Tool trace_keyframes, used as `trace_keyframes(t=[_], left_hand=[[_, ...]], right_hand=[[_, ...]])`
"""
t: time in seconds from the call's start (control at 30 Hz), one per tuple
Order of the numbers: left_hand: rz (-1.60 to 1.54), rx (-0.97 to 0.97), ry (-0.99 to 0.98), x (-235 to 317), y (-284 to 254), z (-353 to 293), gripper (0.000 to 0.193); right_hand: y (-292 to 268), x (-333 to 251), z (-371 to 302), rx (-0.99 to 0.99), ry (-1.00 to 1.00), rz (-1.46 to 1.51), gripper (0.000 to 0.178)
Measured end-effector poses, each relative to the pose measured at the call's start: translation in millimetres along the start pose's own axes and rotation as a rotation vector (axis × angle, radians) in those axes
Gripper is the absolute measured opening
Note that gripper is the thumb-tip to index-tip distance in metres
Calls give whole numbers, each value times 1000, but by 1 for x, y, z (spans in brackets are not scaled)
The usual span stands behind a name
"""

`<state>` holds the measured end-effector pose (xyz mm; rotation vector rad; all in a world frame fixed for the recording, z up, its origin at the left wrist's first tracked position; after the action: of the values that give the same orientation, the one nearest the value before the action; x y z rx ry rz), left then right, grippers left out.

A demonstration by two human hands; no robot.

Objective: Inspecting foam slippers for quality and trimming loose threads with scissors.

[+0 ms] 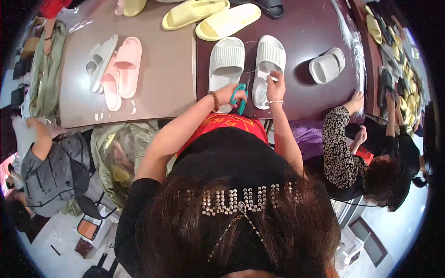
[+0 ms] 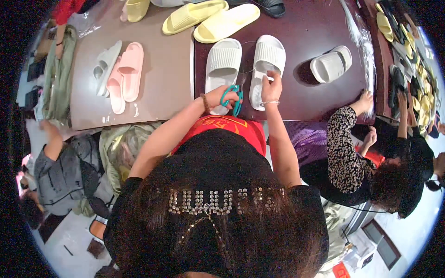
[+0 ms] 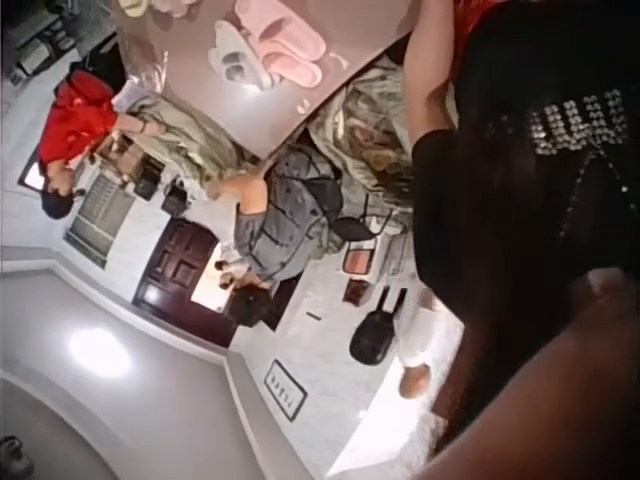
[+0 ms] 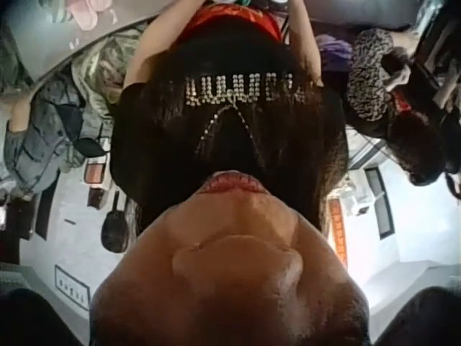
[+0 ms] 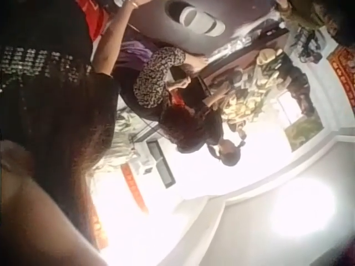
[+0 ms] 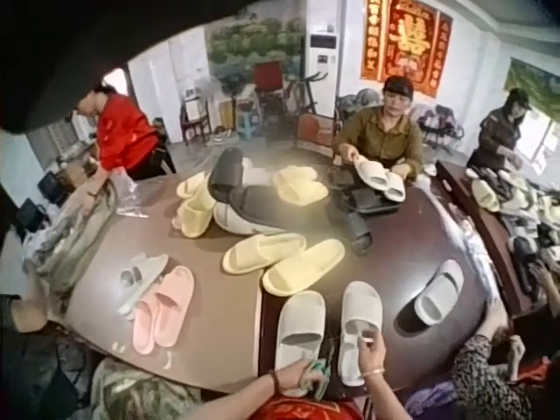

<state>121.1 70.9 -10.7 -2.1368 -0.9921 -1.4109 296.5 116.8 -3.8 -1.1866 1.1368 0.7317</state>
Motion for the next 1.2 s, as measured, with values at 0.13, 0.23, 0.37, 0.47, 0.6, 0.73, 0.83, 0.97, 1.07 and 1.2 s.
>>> trace_keyframes(t=[0.13, 0.23, 0.37, 0.47, 0.6, 0.73, 0.83, 0.97, 1.07, 1.2], left_hand=[[105, 81, 6, 9, -9, 25, 21], [101, 151, 76, 24, -12, 22, 21], [83, 177, 208, 57, -16, -24, 30], [239, 390, 205, 45, -43, -64, 40], [631, 888, -76, -7, -90, -105, 48], [970, 895, -530, -54, -106, -125, 41], [1102, 835, -608, -63, -103, -129, 42], [1138, 709, -674, -48, -101, -122, 43], [1140, 697, -685, -37, -101, -126, 41], [1054, 791, -526, -25, -93, -136, 39]], right_hand=[[2, 1, -5, -28, 44, 63, 20], [7, 5, -5, -18, 86, 130, 19], [5, 13, -5, -8, 123, 121, 18], [4, 10, -2, -25, 112, 71, 20], [8, 4, 7, -60, 93, 13, 25], [20, -31, 28, -99, 31, -51, 25], [23, -63, 53, -103, -116, -199, 22], [53, -71, 105, -228, -405, -498, 26], [76, -62, 123, -238, -443, -866, 29], [89, -38, 140, -504, -106, -1148, 31]])
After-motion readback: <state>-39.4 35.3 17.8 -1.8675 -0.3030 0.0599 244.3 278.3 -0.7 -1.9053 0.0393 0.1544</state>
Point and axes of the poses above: each hand's wrist, its own z-axis towards the middle knuckle, its own y-axis out of the palm, x = y × z, the point moved 6 cm from there along z, towards the middle knuckle, and after that the axes turned 9 degrees about z, right-handed, at the moved point
